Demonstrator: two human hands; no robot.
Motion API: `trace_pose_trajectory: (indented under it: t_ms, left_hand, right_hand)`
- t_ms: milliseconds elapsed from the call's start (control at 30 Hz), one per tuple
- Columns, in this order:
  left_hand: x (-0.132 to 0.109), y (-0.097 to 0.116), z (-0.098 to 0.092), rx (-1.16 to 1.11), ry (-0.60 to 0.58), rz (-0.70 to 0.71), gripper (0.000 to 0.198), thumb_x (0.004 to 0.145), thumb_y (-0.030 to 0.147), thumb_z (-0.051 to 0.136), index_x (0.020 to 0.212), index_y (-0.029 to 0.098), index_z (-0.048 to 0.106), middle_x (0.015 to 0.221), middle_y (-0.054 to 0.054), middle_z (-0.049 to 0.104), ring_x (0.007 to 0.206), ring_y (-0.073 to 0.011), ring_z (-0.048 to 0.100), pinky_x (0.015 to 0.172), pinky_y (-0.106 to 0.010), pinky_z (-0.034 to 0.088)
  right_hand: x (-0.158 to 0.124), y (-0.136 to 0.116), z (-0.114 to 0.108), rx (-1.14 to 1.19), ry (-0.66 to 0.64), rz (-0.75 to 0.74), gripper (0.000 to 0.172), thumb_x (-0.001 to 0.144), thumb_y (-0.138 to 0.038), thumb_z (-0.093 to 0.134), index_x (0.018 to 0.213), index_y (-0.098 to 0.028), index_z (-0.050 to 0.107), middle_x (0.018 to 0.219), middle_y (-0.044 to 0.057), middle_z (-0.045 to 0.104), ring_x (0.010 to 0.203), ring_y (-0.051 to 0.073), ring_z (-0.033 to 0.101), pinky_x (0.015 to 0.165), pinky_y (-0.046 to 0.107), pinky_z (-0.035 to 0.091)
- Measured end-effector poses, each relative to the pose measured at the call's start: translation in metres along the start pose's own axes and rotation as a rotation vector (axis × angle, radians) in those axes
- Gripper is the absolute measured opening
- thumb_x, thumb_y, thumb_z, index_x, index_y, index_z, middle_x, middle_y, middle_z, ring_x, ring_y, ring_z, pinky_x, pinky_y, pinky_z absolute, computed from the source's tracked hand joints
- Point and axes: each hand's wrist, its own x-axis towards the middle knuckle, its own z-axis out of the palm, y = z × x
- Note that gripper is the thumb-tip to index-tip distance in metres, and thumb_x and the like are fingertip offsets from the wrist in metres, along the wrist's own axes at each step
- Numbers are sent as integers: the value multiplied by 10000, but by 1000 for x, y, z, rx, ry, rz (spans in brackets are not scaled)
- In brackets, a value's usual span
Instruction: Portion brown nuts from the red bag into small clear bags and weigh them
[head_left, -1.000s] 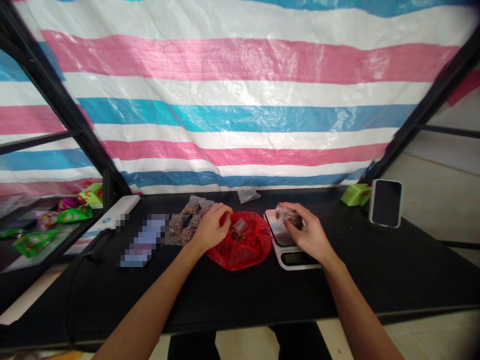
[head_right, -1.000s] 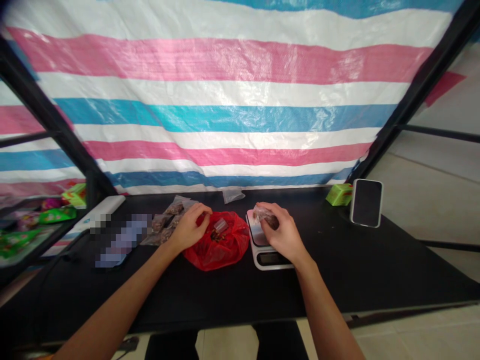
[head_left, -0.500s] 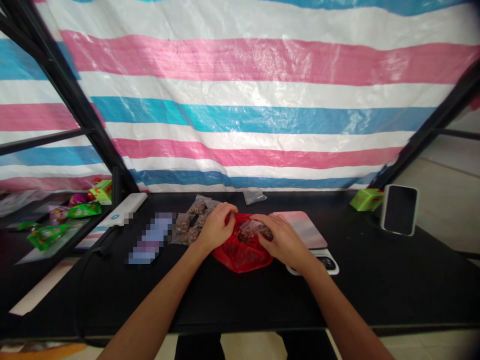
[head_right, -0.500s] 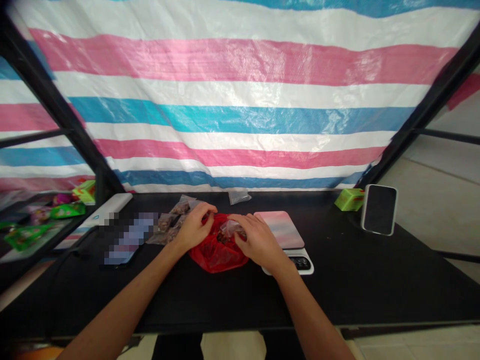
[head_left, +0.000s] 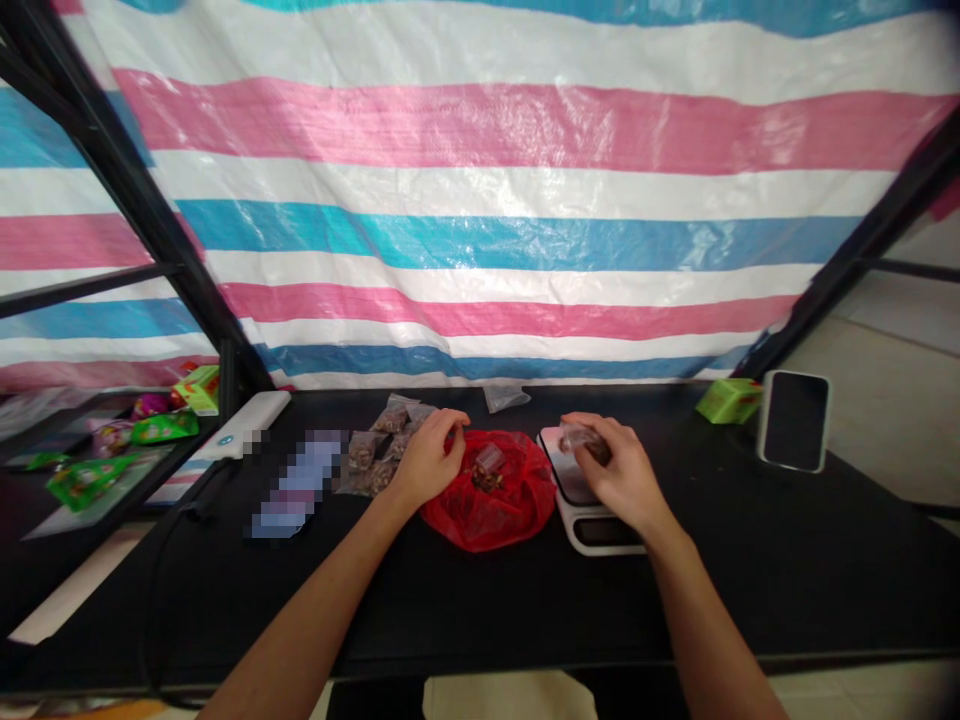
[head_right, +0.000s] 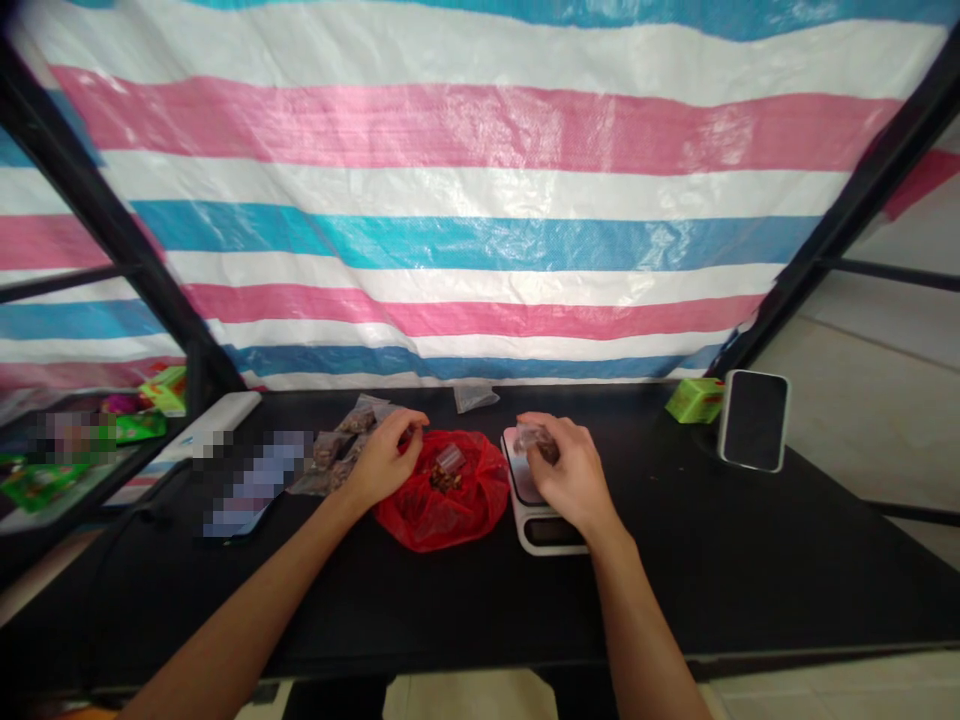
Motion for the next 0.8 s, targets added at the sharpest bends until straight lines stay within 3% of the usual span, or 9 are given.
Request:
trace_pose_trajectory:
  t_ms: [133,233,333,433,800]
  left_hand:
    - [-3,-2,4,1,4,-45,275,920,111,510,1159,228,578,1020,-46,661,950,-194,647,888,-352,528]
    - [-4,-2,6,7,13,-32,297,913,107,513,1176,231,574,1005,-37,658,947,-189,646,907,-349,526]
    - [-3,-1,5,13,21,-30,265,918,108,508,1143,224,586,1018,-41,662,955,-189,645,910,-348,528]
    - [-2,-2,4,17,19,-32,237,930,111,499,1118,220,594,1031,-47,667,949,-187,644,901,-346,530]
    - [-3,0,6,16,20,-19,250,909,93,505,1102,220,600,1026,-44,668,938,-188,643,870,-346,533]
  right_hand:
    - [2,11,-4,-194,-106,-34,456,748,-115,544,1127,-292,726,1107,37,733,1059,280,636,936,451,433]
    - [1,5,-7,-154,14,-49,499,743,-107,506,1163,-285,708,1225,45,691,1185,282,587,1000,454,388]
    - [-1,1,-12,-109,170,-13,460,765,-116,458,1122,-274,701,1200,44,686,1155,278,591,978,450,380]
    - [-2,2,-16,-106,231,24,413,775,-128,439,1054,-271,707,1147,41,696,1120,284,595,958,454,371]
    - [0,12,-14,-92,154,51,407,761,-146,427,1012,-283,717,1117,18,730,1110,277,590,1008,474,345]
